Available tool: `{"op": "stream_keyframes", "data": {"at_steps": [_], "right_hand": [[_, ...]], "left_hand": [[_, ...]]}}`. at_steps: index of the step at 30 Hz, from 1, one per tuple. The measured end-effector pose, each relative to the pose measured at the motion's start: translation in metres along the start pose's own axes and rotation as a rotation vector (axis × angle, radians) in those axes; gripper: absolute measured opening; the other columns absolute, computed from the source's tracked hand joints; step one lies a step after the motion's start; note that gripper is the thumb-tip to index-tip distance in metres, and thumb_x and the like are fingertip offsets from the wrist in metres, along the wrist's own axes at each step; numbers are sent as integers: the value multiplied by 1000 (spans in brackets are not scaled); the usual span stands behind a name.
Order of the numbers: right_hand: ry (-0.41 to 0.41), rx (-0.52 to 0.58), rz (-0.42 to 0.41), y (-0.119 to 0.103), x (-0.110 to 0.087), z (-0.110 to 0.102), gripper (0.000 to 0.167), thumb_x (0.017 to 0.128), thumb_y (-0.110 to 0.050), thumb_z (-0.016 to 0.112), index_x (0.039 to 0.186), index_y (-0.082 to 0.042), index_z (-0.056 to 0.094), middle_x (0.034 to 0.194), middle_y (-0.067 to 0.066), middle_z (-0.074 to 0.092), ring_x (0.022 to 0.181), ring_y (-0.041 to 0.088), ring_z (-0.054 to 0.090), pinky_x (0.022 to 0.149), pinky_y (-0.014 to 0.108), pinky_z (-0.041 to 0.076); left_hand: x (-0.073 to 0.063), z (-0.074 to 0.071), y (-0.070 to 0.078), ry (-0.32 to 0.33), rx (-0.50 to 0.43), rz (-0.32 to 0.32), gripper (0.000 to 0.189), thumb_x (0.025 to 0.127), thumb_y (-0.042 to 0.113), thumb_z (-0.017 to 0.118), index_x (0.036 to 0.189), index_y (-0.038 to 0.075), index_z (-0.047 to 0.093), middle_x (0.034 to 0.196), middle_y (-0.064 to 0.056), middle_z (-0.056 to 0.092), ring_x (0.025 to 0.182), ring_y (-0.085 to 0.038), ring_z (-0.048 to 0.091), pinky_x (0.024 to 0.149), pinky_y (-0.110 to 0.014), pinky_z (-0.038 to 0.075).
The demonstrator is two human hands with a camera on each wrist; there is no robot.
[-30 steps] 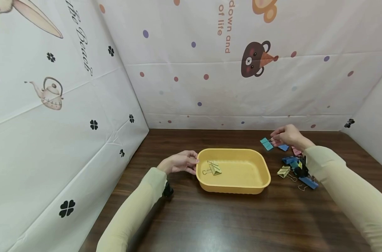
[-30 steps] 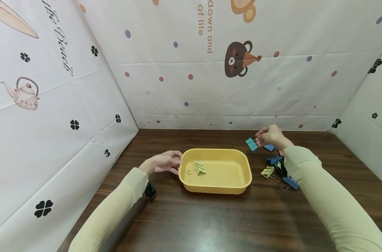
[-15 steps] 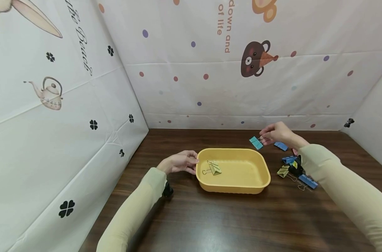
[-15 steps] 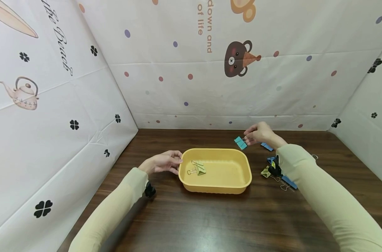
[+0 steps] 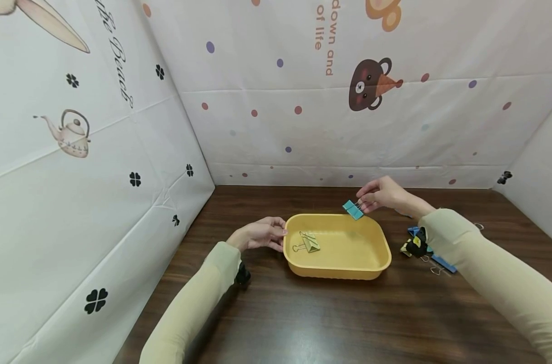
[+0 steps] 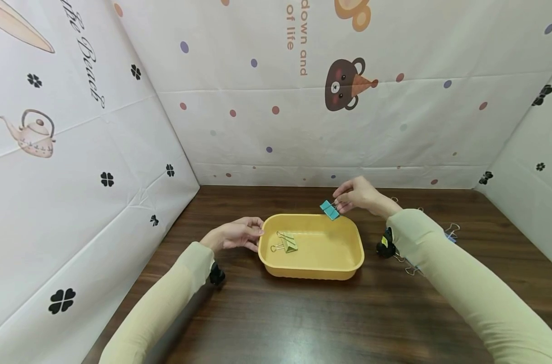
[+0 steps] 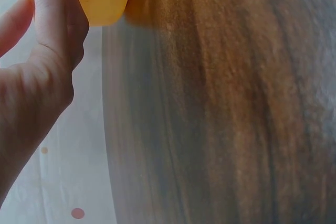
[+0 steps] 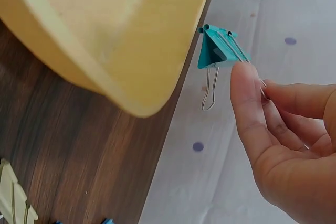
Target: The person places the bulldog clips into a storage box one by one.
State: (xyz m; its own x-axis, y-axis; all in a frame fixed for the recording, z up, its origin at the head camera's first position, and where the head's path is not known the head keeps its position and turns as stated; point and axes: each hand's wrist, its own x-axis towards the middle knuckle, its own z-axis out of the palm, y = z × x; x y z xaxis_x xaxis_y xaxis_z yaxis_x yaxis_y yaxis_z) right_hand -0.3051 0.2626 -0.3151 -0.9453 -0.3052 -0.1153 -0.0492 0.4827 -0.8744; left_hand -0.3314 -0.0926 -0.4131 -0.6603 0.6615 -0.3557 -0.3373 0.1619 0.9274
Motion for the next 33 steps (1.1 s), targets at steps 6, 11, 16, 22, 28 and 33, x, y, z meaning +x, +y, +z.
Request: {"op": "stream_keyframes", "data": {"at_steps": [6, 11, 16, 22, 28, 33], "right_hand": [[-49, 0, -7, -3, 1, 13, 27, 95, 4, 50, 117, 19, 52, 99, 27, 68, 75, 20, 71, 78, 43, 60], [-74, -18, -5, -4, 4, 22, 26, 94, 3, 53, 116, 16, 55, 98, 26, 69, 75, 23, 72, 80, 47, 58], [-99, -29, -22, -4, 8, 33, 24, 94, 3, 54, 113, 17, 56, 96, 27, 69, 74, 24, 71, 76, 44, 60], [-140, -28, -28, -1, 12, 48, 25, 94, 4, 53, 114, 19, 55, 98, 29, 67, 75, 25, 70, 78, 48, 59], [-172, -16, -12, 3, 16, 63, 23, 94, 5, 53, 112, 19, 55, 95, 28, 68, 73, 24, 70, 76, 47, 59], [-175, -46, -38, 5, 16, 69, 24, 93, 4, 55, 111, 19, 55, 93, 29, 68, 73, 30, 70, 74, 48, 60]], "left_hand": [[1, 0, 0, 4, -2, -1, 15, 99, 3, 48, 113, 2, 42, 87, -8, 56, 72, -17, 59, 67, -32, 60], [1, -2, -1, 8, -4, 2, 15, 99, 3, 49, 112, 2, 42, 83, -6, 57, 72, -17, 59, 68, -33, 60], [1, -2, -1, 1, 3, 9, 15, 99, 3, 49, 112, 2, 42, 82, -5, 57, 72, -17, 59, 69, -33, 60], [1, -2, -1, 12, 3, 2, 14, 99, 4, 50, 111, 4, 43, 83, -5, 57, 72, -17, 59, 68, -33, 60], [1, -1, -1, 9, -8, -11, 15, 99, 3, 48, 113, 3, 42, 85, -6, 56, 72, -17, 59, 69, -33, 60], [2, -1, -1, 3, -7, -4, 15, 99, 3, 49, 112, 3, 42, 86, -6, 56, 72, -16, 59, 68, -32, 60]]}}
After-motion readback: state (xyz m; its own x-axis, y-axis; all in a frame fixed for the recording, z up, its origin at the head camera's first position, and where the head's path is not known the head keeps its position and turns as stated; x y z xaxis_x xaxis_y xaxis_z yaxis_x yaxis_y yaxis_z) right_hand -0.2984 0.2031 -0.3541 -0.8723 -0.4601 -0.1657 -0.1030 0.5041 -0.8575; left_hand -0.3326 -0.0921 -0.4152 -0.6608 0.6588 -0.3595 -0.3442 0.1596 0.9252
